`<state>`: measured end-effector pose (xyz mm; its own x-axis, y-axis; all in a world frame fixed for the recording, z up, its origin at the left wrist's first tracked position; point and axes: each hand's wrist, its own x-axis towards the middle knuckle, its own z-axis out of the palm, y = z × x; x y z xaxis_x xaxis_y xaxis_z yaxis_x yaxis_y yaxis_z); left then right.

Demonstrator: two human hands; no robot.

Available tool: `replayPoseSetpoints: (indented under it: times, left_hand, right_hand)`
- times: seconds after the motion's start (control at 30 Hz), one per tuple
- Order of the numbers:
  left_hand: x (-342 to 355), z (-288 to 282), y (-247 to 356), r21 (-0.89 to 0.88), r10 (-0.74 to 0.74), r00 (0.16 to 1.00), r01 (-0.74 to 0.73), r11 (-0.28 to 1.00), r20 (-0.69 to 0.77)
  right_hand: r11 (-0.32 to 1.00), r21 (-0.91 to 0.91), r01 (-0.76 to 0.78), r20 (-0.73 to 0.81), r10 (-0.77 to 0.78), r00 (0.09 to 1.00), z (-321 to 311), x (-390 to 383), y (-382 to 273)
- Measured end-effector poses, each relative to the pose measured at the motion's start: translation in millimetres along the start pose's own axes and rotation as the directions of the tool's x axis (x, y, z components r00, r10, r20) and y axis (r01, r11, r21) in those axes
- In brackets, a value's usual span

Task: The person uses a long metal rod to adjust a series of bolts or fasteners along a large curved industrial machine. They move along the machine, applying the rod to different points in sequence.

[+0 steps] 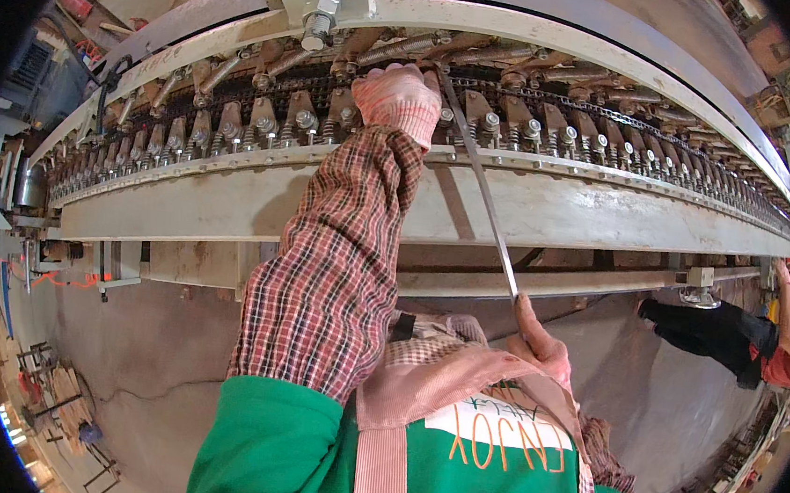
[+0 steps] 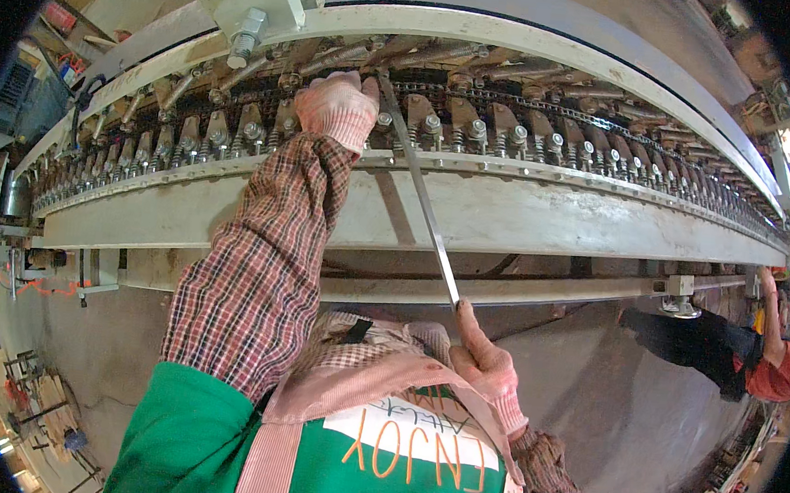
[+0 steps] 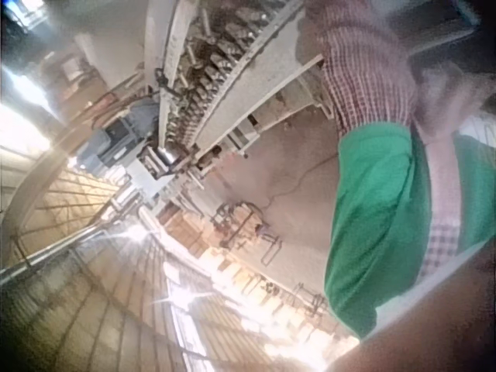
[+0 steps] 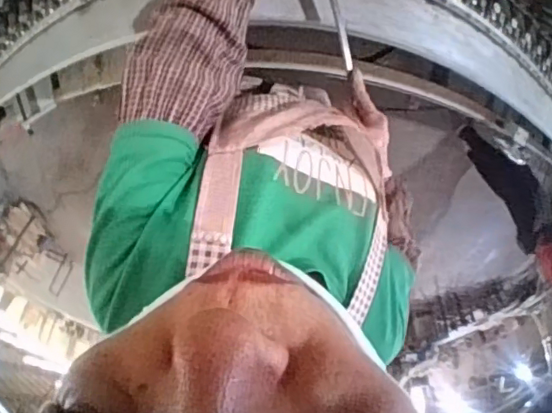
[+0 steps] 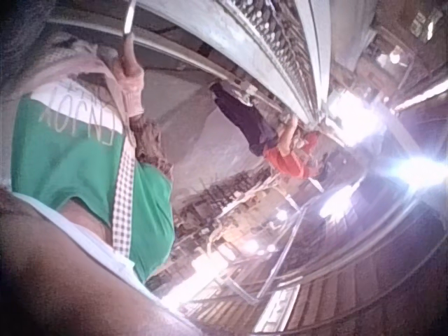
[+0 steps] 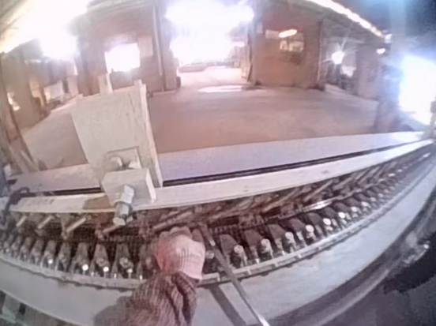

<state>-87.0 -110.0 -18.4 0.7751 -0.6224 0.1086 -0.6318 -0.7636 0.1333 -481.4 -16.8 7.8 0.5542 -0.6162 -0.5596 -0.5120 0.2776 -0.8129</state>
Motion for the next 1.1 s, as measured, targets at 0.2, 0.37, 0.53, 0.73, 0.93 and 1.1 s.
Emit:
replayPoseSetpoints:
  times: [0.2,0.37,0.53,0.73,0.93,1.1]
  left_hand:
    - [-2.9,-4.5,-3.8,-0.049,0.025,1.000,-0.025,0.999,-0.008]
    - [-2.9,-2.0,-0.2,-0.007,0.032,0.999,-0.032,0.999,-0.035]
    - [-3.9,-1.8,1.5,-0.058,-0.002,1.000,0.002,0.998,0.000]
    - [0.4,-5.1,0.6,-0.017,-0.015,0.999,0.015,1.000,0.037]
    - [-2.8,-10.7,0.2,0.012,0.000,1.000,0.000,1.000,0.024]
    - [-3.9,-10.9,-0.4,0.007,-0.013,0.998,0.012,1.000,0.054]
  right_hand:
    - [0.999,0.009,-0.052,0.036,0.051,0.998,-20.7,-4.9,-29.7]
    - [0.882,0.384,-0.272,0.139,0.236,0.962,-0.7,-4.5,-48.9]
    - [0.823,0.552,-0.132,0.156,0.054,0.986,9.0,24.3,45.9]
    - [0.808,0.560,-0.182,0.113,0.144,0.983,18.1,1.4,1.4]
    - [0.972,0.232,-0.043,0.051,0.032,0.998,0.2,1.3,10.5]
    - [0.984,0.154,-0.093,0.052,0.086,0.995,-1.8,1.3,0.7]
